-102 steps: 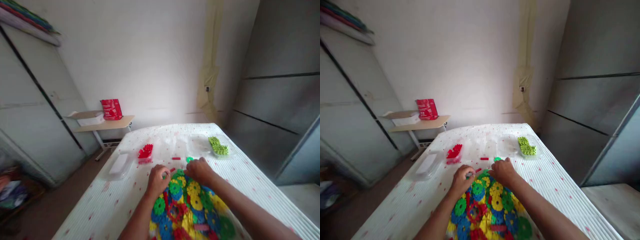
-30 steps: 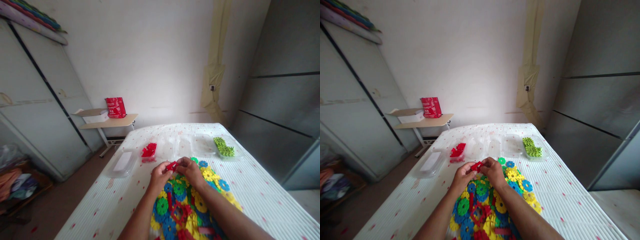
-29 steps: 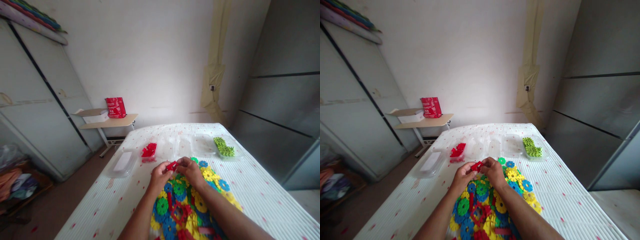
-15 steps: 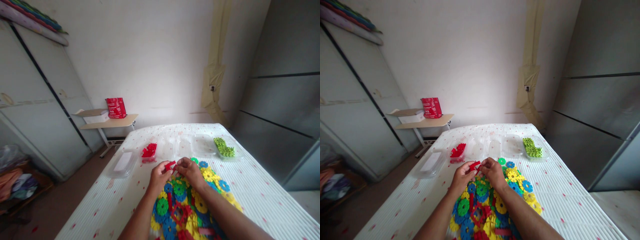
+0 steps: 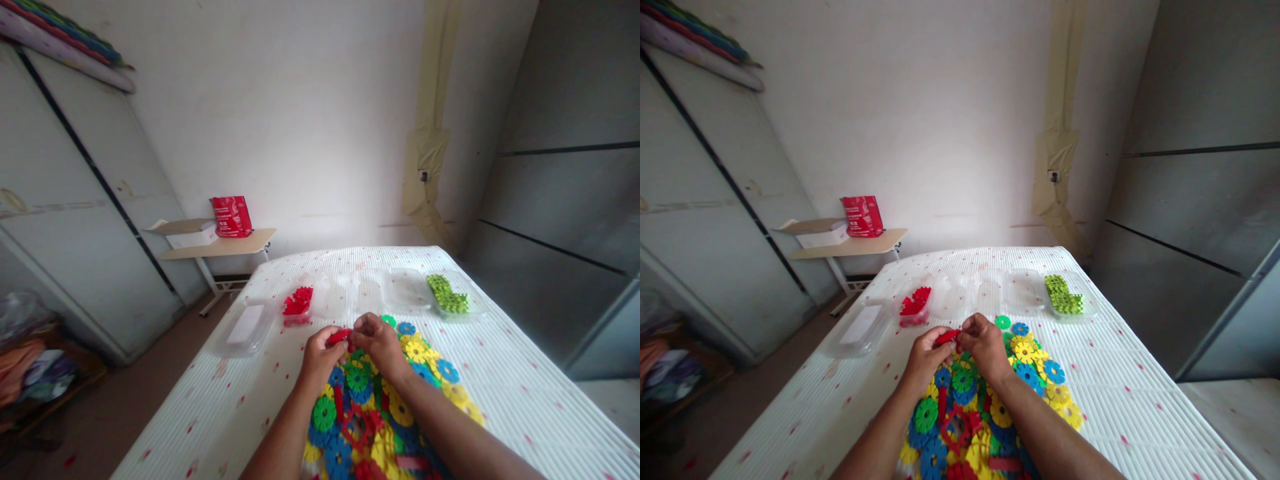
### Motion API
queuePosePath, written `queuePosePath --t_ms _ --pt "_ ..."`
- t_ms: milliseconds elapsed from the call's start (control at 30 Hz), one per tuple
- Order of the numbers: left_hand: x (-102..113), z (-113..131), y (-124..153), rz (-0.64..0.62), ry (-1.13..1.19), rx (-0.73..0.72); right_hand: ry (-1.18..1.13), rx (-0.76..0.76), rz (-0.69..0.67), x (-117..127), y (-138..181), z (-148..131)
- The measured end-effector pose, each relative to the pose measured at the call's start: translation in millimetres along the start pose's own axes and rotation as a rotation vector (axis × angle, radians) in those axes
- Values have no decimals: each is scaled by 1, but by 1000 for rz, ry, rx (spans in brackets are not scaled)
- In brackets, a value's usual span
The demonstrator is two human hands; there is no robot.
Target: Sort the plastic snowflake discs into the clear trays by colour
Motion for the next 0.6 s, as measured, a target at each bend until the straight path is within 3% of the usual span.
queuePosePath --t_ms 333,600 --pt "-1 -1 -1 -7 -73 12 200 67 73 7 1 -1" --pt "-3 -2 -1 -61 -33 -19 209 52 35 2 3 -3"
Point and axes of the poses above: each hand's wrist, its own y-axis away from the middle knuckle, its own x-axis out of the back of the hand, z = x × y, the point moved 8 cm from there along -y, towards the middle knuckle, and after that the axes turned 8 degrees about -x, right-handed, at the moved point
